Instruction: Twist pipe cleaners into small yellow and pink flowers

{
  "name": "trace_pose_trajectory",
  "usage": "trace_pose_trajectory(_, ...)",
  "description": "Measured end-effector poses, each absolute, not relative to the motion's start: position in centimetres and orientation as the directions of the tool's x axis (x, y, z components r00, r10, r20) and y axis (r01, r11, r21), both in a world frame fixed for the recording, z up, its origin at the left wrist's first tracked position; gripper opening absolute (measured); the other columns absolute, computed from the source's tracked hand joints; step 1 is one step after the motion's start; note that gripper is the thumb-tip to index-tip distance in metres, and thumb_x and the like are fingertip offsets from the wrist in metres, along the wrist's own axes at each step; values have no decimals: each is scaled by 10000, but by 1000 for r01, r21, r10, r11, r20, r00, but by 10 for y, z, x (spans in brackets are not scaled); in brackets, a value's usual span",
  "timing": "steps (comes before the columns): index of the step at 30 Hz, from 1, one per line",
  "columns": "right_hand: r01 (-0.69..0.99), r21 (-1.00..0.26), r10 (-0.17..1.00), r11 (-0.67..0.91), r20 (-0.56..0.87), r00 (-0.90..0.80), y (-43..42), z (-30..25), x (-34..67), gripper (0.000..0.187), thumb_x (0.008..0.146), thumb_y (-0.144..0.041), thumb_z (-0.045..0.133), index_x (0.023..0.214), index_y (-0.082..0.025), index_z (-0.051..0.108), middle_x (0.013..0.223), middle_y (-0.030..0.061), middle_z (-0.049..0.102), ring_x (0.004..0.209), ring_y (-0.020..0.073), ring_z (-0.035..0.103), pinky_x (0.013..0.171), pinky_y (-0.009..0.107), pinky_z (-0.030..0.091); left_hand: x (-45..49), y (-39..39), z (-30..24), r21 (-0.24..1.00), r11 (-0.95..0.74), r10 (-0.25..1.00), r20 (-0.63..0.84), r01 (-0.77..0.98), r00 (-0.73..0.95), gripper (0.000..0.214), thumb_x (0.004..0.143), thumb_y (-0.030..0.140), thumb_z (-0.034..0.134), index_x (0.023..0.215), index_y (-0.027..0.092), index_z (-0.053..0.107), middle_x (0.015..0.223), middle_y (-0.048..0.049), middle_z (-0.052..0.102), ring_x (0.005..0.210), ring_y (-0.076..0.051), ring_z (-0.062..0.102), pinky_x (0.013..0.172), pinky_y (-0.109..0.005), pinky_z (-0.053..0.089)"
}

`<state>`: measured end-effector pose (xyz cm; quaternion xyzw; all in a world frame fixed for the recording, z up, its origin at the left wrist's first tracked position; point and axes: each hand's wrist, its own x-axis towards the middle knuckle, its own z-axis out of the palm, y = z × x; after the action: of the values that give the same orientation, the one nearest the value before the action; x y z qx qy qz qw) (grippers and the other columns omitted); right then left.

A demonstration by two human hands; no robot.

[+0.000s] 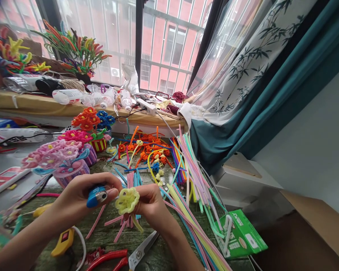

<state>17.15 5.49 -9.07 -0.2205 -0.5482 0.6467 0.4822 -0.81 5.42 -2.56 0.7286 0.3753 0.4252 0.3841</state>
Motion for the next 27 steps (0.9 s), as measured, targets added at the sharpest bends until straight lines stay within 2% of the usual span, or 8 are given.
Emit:
trace_pose_trajectory(4, -323, -945, 863, 53, 206, -461, 54, -91, 172, 232, 773, -349, 727, 671, -142, 740, 577, 34, 655, 484, 134, 584, 455, 225, 476, -6, 52, -25, 886, -403, 871, 293, 231, 394, 91, 723, 234, 655, 661, 178, 692, 555, 2, 580, 507, -135, 467, 471, -209, 352)
trace_pose_trajectory(8, -312, -950, 846, 17, 180, -502, 55, -95, 173, 268, 692, -400, 785, 676, -140, 726, 583, 31, 661, 496, 152, 597, 461, 242, 488, -7, 50, -26, 890, -377, 878, 256, 255, 405, 115, 727, 253, 656, 648, 177, 693, 506, 23, 474, 469, -114, 372, 438, -208, 287)
trace_pose_trajectory(11, -311, -950, 842, 0, 168, -513, 55, -95, 173, 295, 657, -414, 804, 696, -133, 723, 597, 31, 663, 512, 153, 595, 476, 243, 487, -9, 49, -27, 880, -385, 876, 252, 279, 412, 95, 724, 238, 649, 667, 181, 699, 528, 19, 501, 484, -117, 392, 450, -206, 294)
trace_pose_trajectory(15, -286, -957, 850, 41, 184, -494, 55, -89, 171, 301, 689, -429, 773, 679, -133, 714, 581, 23, 646, 494, 135, 558, 472, 234, 457, -12, 51, -29, 860, -420, 860, 276, 290, 429, 89, 742, 222, 636, 704, 188, 709, 540, 23, 534, 483, -112, 411, 465, -202, 308)
trace_pose_trajectory(20, -237, -937, 853, 258, 336, -400, 56, -76, 170, 328, 723, -430, 742, 573, -148, 668, 573, 12, 588, 552, 124, 491, 529, 236, 411, -13, 55, -30, 898, -377, 906, 306, 226, 293, 230, 752, 416, 669, 755, 189, 703, 634, -4, 596, 572, -153, 495, 513, -219, 364)
trace_pose_trajectory(24, -223, -916, 846, 334, 396, -357, 58, -73, 171, 306, 757, -406, 719, 592, -152, 670, 620, 22, 587, 588, 130, 496, 568, 243, 414, -9, 59, -36, 961, -272, 948, 259, 51, 184, 497, 764, 665, 561, 715, 176, 639, 665, -9, 545, 612, -152, 468, 561, -239, 386)
trace_pose_trajectory(25, -230, -911, 846, 344, 406, -345, 58, -74, 171, 302, 761, -403, 716, 597, -154, 670, 629, 22, 585, 590, 129, 495, 570, 242, 415, -8, 60, -39, 971, -238, 958, 237, -13, 159, 539, 753, 702, 540, 694, 172, 621, 645, -1, 524, 590, -141, 443, 552, -240, 376)
trace_pose_trajectory(27, -243, -903, 852, 354, 419, -315, 60, -79, 171, 294, 770, -397, 713, 607, -156, 668, 645, 16, 577, 596, 124, 486, 571, 237, 411, -5, 64, -47, 974, -199, 969, 212, -111, 123, 509, 760, 675, 568, 708, 169, 601, 612, 16, 493, 597, -134, 425, 571, -237, 368)
